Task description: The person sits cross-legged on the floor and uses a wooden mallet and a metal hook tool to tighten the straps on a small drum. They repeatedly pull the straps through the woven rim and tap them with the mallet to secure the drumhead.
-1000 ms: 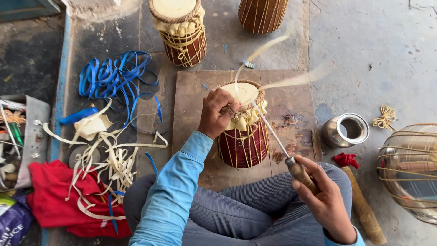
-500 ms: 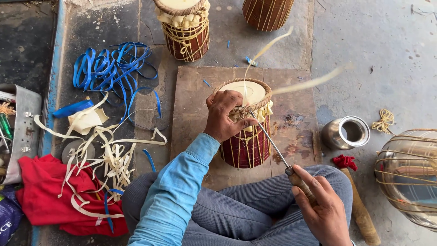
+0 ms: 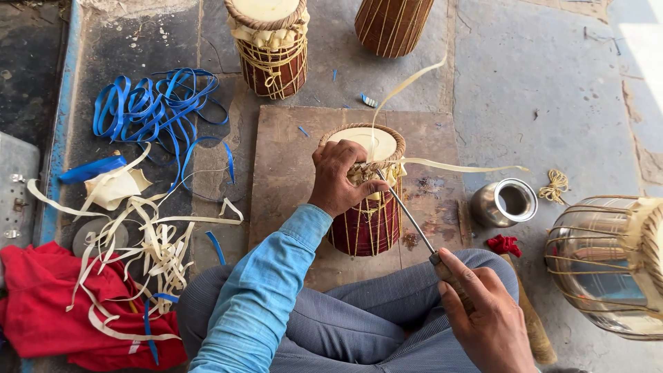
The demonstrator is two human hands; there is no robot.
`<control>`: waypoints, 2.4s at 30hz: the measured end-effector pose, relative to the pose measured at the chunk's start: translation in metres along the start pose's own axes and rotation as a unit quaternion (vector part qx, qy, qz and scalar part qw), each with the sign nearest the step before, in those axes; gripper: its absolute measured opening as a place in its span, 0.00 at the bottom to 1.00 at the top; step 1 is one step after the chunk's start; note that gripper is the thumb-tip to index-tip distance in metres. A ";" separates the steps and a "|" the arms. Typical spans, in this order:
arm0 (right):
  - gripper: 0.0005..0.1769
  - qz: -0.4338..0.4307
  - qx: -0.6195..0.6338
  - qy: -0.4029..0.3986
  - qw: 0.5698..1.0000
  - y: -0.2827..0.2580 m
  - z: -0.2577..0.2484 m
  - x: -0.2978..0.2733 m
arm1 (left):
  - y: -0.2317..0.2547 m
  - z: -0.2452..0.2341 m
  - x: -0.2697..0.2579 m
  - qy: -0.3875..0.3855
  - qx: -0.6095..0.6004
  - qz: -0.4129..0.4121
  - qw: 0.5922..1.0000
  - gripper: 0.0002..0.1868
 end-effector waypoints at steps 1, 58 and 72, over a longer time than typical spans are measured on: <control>0.34 0.008 -0.003 -0.002 1.000 0.000 -0.003 0.001 | -0.002 0.003 0.001 -0.004 -0.005 -0.008 1.000 0.36; 0.22 0.046 0.625 -0.128 0.769 0.091 0.166 0.006 | 0.148 -0.002 -0.083 -0.011 -0.013 0.102 0.995 0.05; 0.09 -0.252 0.426 -0.082 0.865 0.044 0.019 -0.077 | 0.132 0.004 -0.089 0.014 -0.003 0.066 0.998 0.05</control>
Point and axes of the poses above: each hand's wrist, its own x-axis towards the middle knuckle, its own z-axis out of the palm, y = z × x, the point moved 8 cm from there along x, towards the middle knuckle, and after that the axes turned 8 degrees about -y, right-handed, at the moved point
